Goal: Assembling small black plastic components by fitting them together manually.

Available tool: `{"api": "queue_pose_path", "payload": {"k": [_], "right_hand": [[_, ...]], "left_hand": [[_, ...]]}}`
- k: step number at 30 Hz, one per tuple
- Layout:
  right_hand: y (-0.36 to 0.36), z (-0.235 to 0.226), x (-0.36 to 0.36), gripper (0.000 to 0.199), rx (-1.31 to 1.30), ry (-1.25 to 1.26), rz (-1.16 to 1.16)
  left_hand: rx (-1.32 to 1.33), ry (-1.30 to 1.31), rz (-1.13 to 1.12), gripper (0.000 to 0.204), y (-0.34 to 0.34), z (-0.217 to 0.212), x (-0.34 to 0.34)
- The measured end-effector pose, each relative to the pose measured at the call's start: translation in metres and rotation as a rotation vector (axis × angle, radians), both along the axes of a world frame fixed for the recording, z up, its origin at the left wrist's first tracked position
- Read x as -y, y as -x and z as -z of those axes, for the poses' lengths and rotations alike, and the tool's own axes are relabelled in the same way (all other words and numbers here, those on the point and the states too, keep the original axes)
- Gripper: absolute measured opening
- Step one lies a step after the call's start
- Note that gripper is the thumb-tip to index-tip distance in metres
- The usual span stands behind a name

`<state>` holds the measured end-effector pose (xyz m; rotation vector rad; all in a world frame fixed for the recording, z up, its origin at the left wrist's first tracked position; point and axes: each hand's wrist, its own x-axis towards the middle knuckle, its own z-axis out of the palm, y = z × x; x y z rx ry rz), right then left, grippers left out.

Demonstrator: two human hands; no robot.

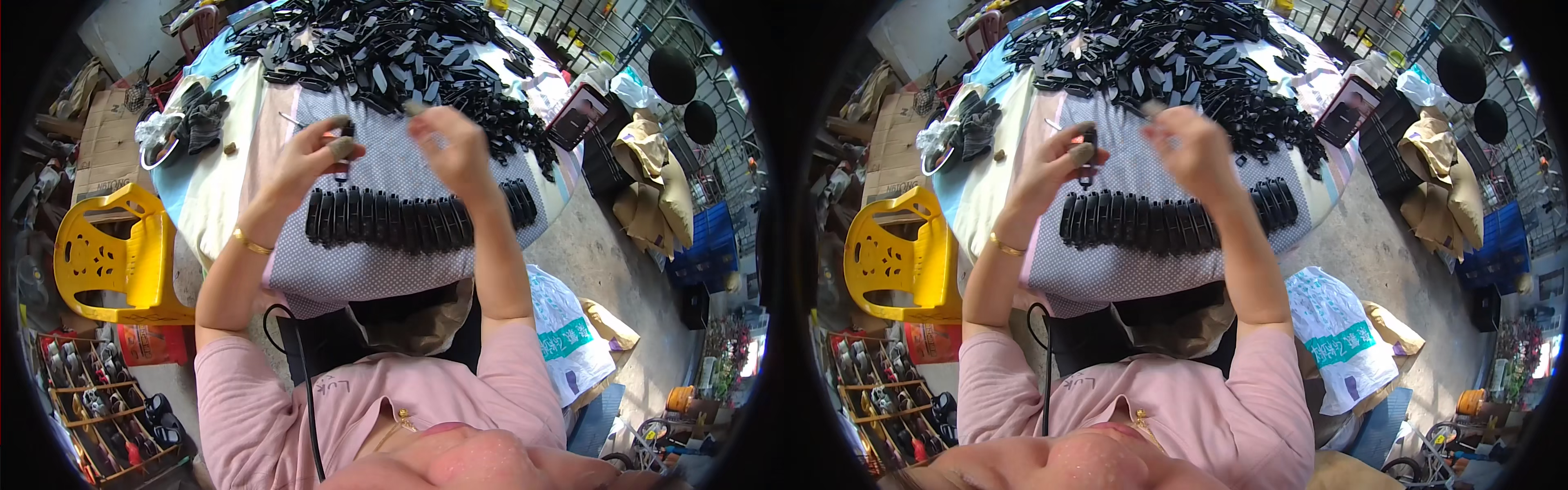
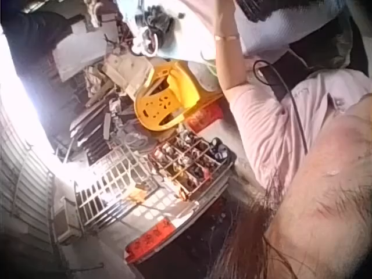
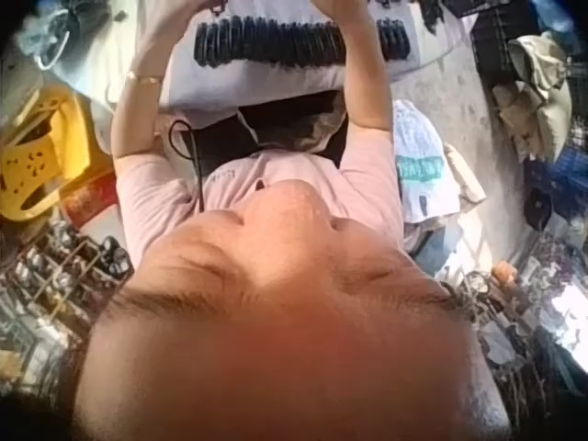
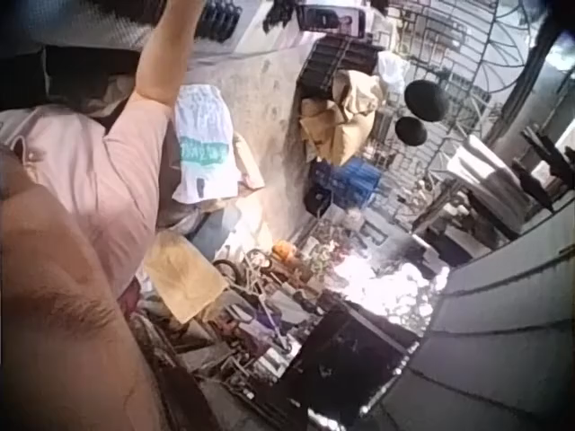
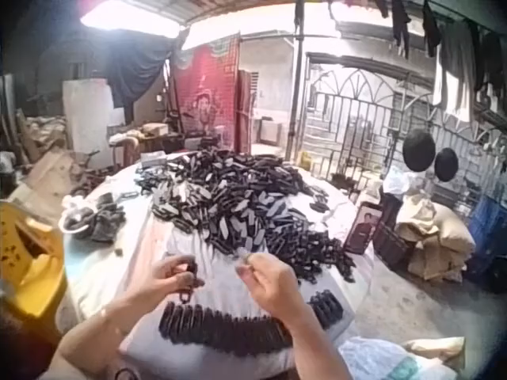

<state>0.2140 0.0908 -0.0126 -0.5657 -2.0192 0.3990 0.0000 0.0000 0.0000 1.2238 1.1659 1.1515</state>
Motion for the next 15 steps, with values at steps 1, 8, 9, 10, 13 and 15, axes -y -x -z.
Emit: {"api": "queue_pose_path", "payload": {"k": [1,8,9,10,13,15], "right_hand": [[-0.011,-0.004,-0.008,0.027,-0.028,0.091,0.095],[-0.059,0.002,-0.036,0.023,0.752,0.361,0.691],[-0.055,0.001,-0.03,0.022,0.806,0.362,0.696],[-0.053,0.001,-0.032,0.023,0.873,0.399,0.709],[-0.055,0.015,-0.045,0.021,0.987,0.406,0.755],[-0.051,0.024,-0.05,0.02,1.059,0.386,0.79]], "left_hand": [[-0.143,-0.022,-0.098,0.047,0.01,-0.004,0.006],[-0.308,0.246,-0.16,0.029,0.063,0.024,0.033],[-0.346,0.275,-0.116,0.031,0.065,0.029,0.035],[-0.433,0.26,-0.097,0.031,0.063,0.032,0.033],[-0.609,0.198,-0.061,0.031,0.056,0.036,0.028],[-0.699,0.146,-0.044,0.03,0.051,0.035,0.03]]}}
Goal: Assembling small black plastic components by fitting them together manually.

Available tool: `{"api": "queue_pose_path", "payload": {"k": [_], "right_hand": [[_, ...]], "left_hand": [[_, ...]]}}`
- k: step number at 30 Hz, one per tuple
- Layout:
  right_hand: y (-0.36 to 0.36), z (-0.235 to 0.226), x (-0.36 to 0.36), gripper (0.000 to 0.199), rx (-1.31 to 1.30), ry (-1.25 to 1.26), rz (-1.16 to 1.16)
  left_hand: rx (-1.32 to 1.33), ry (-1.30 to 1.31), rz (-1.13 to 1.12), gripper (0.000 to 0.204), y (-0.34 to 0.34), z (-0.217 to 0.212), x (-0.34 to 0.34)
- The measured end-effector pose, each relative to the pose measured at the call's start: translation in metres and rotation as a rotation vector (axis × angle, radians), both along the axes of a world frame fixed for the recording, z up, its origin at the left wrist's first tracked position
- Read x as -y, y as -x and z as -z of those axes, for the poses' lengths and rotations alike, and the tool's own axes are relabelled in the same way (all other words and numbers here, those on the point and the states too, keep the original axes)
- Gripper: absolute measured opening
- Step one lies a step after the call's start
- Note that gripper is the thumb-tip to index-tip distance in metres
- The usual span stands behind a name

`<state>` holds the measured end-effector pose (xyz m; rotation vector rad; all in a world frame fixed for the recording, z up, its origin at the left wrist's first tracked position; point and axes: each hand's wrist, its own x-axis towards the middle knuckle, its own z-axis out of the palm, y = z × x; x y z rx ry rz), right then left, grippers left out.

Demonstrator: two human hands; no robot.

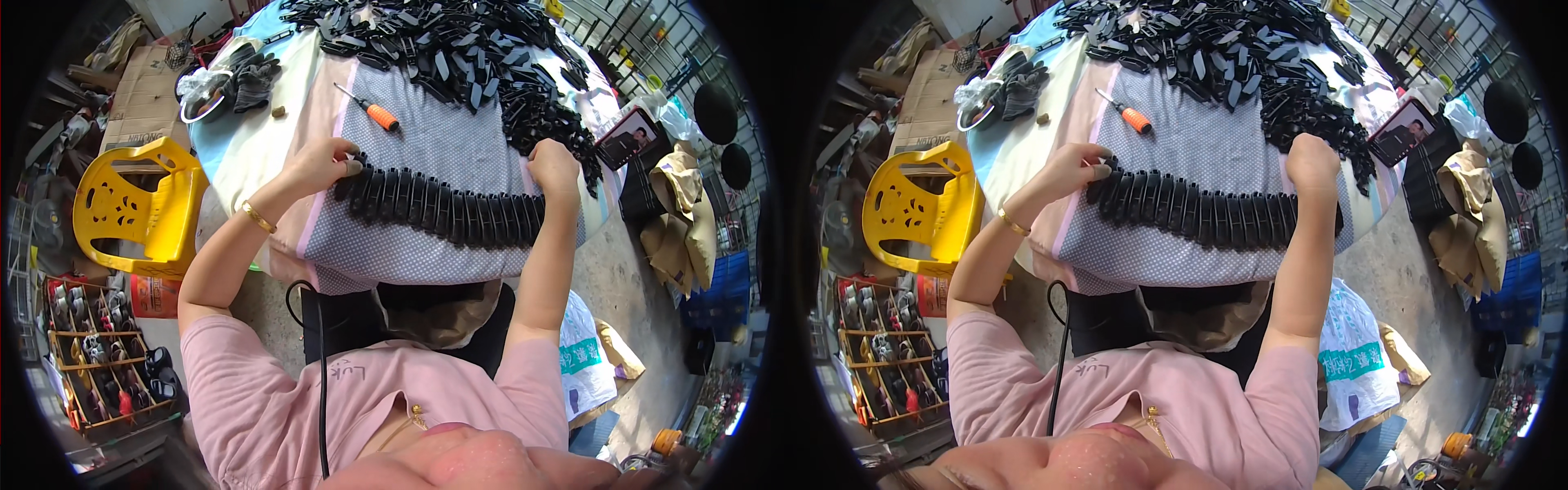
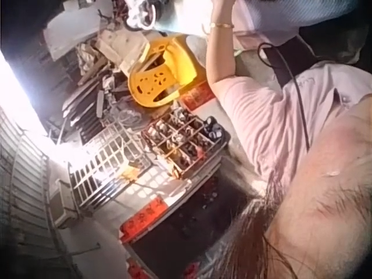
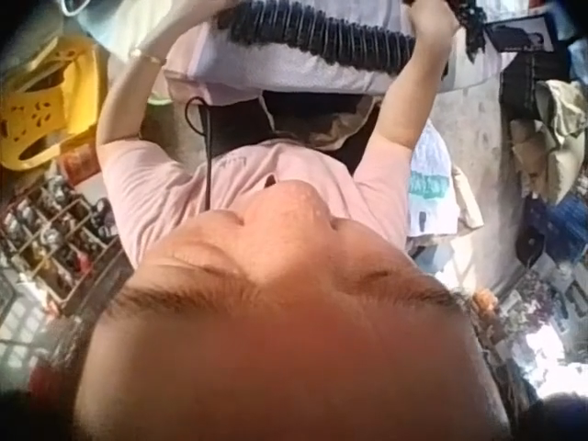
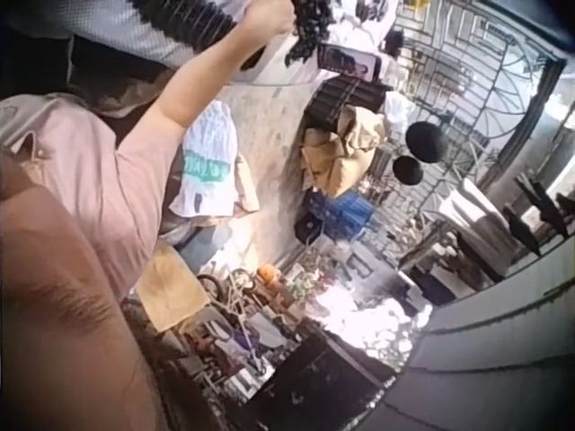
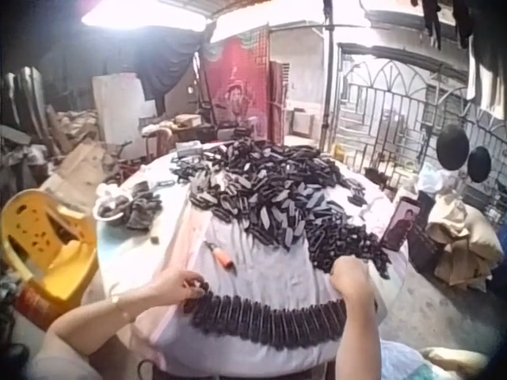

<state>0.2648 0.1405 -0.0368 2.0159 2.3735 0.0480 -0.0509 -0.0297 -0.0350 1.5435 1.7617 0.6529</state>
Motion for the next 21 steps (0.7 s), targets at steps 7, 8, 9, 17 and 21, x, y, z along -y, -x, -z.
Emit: {"api": "queue_pose_path", "payload": {"k": [7,8,9,17,21], "right_hand": [[0.007,-0.003,0.015,0.019,-0.183,-0.057,-0.178],[0.009,-0.003,0.016,0.019,-0.183,-0.059,-0.177],[0.011,-0.003,0.015,0.018,-0.338,-0.04,-0.219],[0.028,-0.005,0.019,0.028,-1.102,-0.171,-0.394],[0.034,-0.011,0.028,0.024,-1.218,-0.217,-0.387]], "left_hand": [[-0.099,0.135,0.019,0.028,0.0,-0.024,0.008],[-0.081,0.187,0.015,0.028,0.0,-0.024,0.007],[-0.083,0.183,0.015,0.028,0.001,-0.025,0.004],[-0.647,-0.608,0.233,0.029,-0.047,-0.009,-0.121],[-0.885,-0.623,0.254,0.023,-0.06,0.016,-0.169]]}}
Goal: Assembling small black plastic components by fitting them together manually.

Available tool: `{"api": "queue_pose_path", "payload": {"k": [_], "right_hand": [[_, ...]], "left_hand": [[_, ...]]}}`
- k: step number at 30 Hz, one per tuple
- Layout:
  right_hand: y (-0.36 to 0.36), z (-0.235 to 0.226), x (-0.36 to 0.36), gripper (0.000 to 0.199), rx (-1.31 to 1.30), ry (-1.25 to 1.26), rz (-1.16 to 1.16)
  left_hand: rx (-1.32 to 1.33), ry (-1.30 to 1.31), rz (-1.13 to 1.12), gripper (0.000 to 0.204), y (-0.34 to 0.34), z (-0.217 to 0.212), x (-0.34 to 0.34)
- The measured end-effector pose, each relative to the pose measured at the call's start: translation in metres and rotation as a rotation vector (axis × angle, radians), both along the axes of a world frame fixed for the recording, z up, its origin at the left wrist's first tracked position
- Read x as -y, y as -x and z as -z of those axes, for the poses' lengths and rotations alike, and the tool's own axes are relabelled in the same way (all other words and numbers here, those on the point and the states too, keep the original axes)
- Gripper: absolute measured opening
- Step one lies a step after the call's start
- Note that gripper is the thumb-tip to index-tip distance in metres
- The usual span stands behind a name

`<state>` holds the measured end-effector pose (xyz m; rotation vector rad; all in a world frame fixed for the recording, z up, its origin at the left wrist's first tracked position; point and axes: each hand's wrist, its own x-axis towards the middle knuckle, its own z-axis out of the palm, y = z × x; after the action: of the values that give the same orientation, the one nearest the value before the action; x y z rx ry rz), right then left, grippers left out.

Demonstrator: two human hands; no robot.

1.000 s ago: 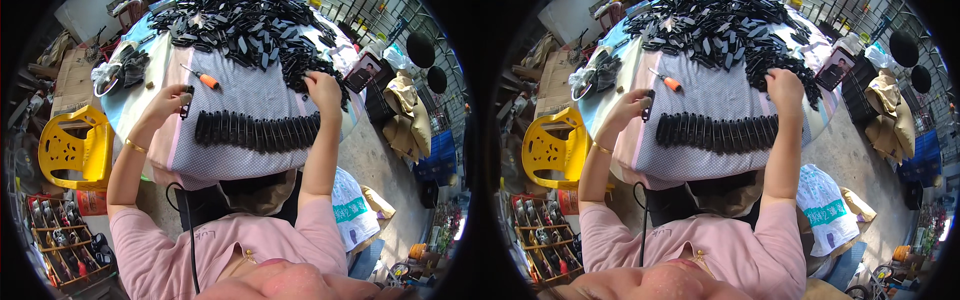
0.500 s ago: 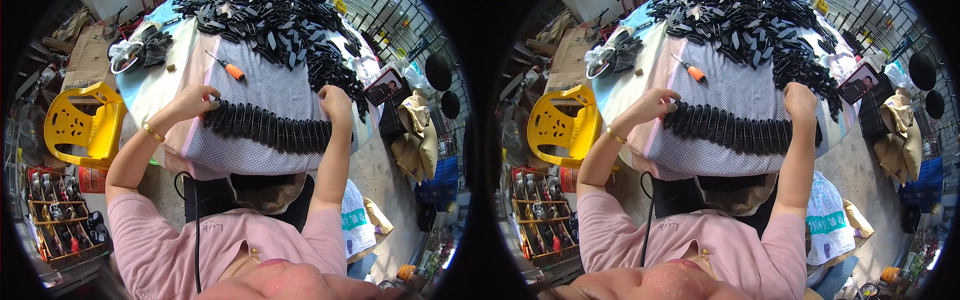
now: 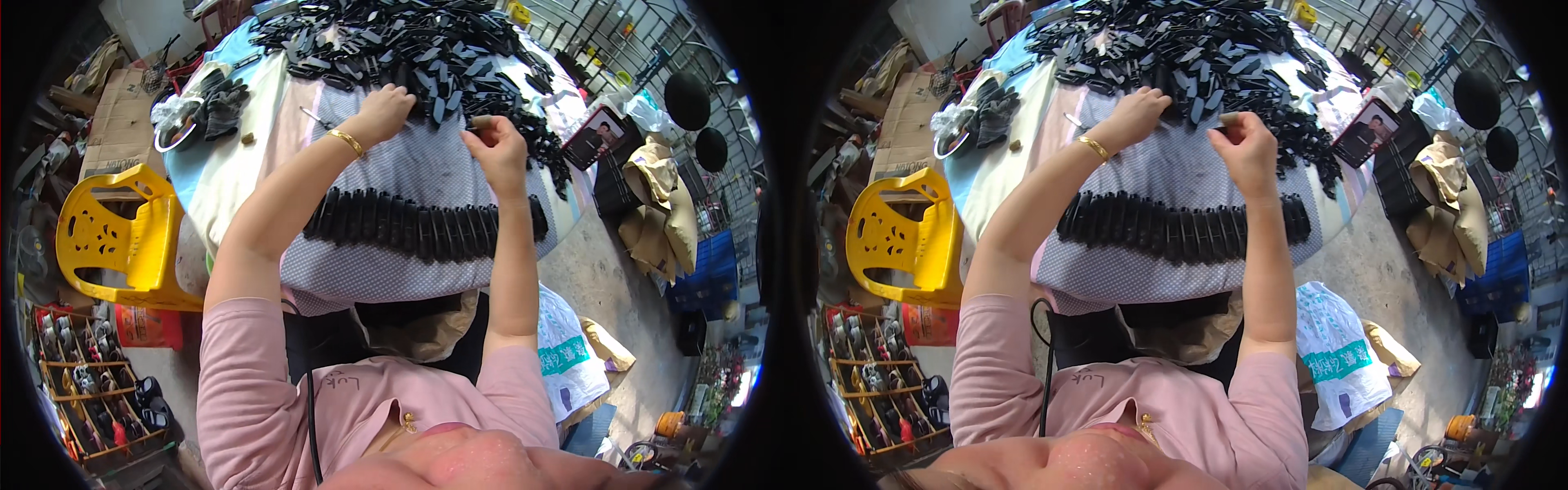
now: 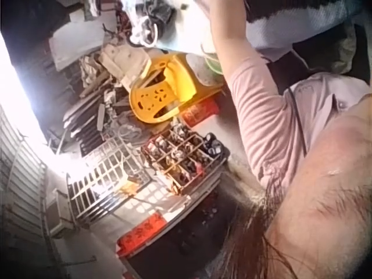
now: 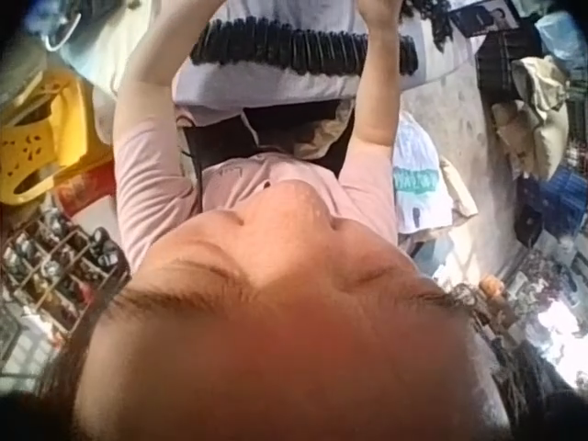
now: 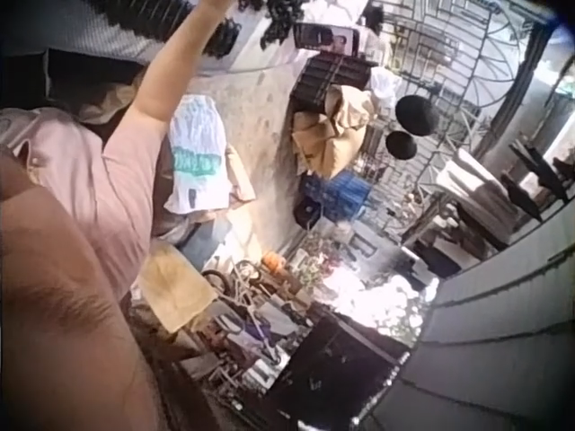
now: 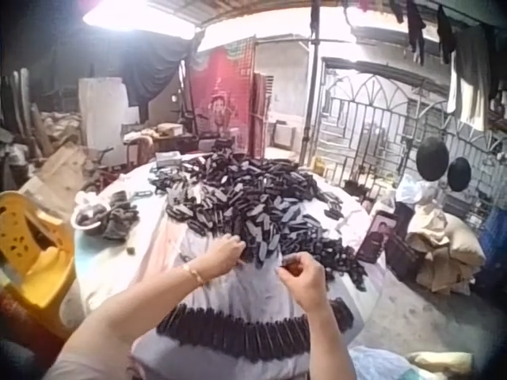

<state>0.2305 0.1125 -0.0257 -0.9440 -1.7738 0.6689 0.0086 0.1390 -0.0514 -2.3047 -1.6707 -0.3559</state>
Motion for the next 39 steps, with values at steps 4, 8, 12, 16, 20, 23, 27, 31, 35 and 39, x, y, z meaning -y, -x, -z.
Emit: {"api": "queue_pose_path", "payload": {"k": [4,8,12,16,20,23,27,31,35,39], "right_hand": [[0.002,0.005,-0.005,0.014,-0.119,0.049,-0.073],[0.004,-0.006,0.007,0.006,-0.189,0.092,-0.187],[0.01,0.001,0.008,0.014,-0.09,-0.024,-0.214],[0.018,-0.005,0.017,0.019,0.096,-0.314,-0.109],[0.025,-0.012,0.034,0.017,0.0,-0.177,-0.144],[0.024,-0.009,0.032,0.015,-0.101,-0.216,-0.174],[0.029,-0.008,0.034,0.011,-0.113,-0.319,-0.208],[0.033,-0.007,0.035,0.01,0.02,-0.506,-0.14],[0.034,-0.007,0.038,0.011,0.056,-0.536,-0.135],[0.033,-0.01,0.042,0.011,0.155,-0.525,-0.211]], "left_hand": [[0.032,-0.001,-0.025,0.019,0.001,0.001,-0.002],[0.373,0.072,-0.032,0.023,0.008,-0.017,0.021],[0.719,0.069,0.176,0.02,0.006,-0.043,0.054],[1.343,0.561,0.119,0.025,0.004,-0.057,0.084],[1.645,0.732,0.349,0.04,0.007,-0.044,0.094],[1.731,0.689,0.446,0.041,-0.002,-0.037,0.097],[1.719,0.845,0.364,0.034,-0.007,-0.028,0.101],[1.686,0.733,0.243,0.027,-0.016,-0.027,0.108],[1.611,0.676,0.263,0.024,-0.018,-0.026,0.109],[1.551,0.597,0.222,0.022,-0.018,-0.027,0.113]]}}
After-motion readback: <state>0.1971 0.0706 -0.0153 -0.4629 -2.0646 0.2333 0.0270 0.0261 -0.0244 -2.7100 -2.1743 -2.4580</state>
